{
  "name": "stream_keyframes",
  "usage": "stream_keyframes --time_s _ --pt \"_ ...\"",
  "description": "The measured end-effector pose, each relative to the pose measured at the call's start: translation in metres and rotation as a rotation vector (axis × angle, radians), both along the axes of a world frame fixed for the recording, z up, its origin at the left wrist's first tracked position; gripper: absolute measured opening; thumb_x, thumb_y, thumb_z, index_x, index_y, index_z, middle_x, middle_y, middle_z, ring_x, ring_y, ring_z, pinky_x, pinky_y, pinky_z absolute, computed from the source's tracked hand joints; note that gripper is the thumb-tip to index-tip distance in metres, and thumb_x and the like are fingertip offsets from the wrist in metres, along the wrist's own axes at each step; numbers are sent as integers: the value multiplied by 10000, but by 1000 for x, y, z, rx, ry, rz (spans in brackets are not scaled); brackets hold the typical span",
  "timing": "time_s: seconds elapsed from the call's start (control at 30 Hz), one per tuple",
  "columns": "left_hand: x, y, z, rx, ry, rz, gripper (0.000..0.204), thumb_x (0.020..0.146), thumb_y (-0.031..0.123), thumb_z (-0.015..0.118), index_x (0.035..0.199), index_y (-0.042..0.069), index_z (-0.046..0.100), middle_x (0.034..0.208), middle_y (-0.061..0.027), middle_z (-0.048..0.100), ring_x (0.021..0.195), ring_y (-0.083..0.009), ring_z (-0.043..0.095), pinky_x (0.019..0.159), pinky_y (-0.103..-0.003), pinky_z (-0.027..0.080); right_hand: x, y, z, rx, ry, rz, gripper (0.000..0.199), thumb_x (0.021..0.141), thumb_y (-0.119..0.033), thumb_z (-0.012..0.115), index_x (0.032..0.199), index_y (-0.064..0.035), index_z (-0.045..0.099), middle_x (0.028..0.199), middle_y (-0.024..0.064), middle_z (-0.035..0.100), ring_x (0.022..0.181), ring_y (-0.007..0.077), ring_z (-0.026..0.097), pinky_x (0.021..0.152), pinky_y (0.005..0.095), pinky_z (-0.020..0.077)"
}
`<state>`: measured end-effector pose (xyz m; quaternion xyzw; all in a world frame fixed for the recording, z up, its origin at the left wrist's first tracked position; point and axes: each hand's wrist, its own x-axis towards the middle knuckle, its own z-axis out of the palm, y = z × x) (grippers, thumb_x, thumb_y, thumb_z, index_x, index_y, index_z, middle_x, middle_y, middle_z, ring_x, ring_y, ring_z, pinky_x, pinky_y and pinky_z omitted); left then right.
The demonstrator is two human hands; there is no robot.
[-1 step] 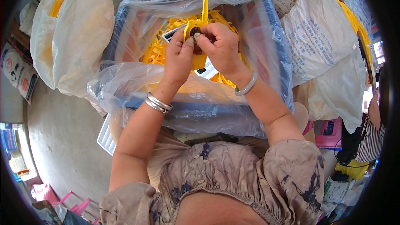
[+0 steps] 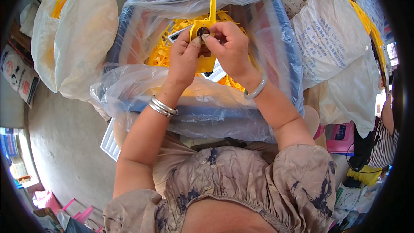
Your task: Assembling small black components into yellow plastic housings at a factory workspace.
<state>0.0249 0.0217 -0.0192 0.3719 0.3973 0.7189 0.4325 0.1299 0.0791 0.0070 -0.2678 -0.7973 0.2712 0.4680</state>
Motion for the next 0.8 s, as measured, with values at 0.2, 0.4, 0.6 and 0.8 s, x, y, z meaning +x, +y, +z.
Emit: stream_keyframes --time_s 0.2,0.4,0.6,0.8 --pt "-5 -3 9 -62 -159 -120 217 868 75 417 1056 6 501 871 -59 590 701 -130 610 655 -238 499 12 5 14 -556 132 247 144 771 -76 581 884 13 593 719 -16 534 591 29 440 529 152 375" --pt "-5 -10 15 -16 228 16 238 843 65 417 1053 -23 489 825 -48 573 655 -91 566 629 -216 493 15 2 13 -472 160 286 129 762 -45 567 863 36 579 713 -5 552 617 33 467 540 168 395" --pt "-6 -10 17 5 73 -26 212 830 55 421 1006 -25 508 758 -40 550 614 -75 533 584 -215 496 14 1 7 -308 180 275 111 740 -26 553 831 35 569 697 15 551 607 53 472 526 193 399" --pt "-2 -13 16 -22 103 27 168 834 56 420 941 -22 524 750 -45 556 602 -78 540 560 -225 502 14 0 4 -342 193 287 119 741 -28 551 841 33 568 715 16 557 623 49 484 543 189 408"
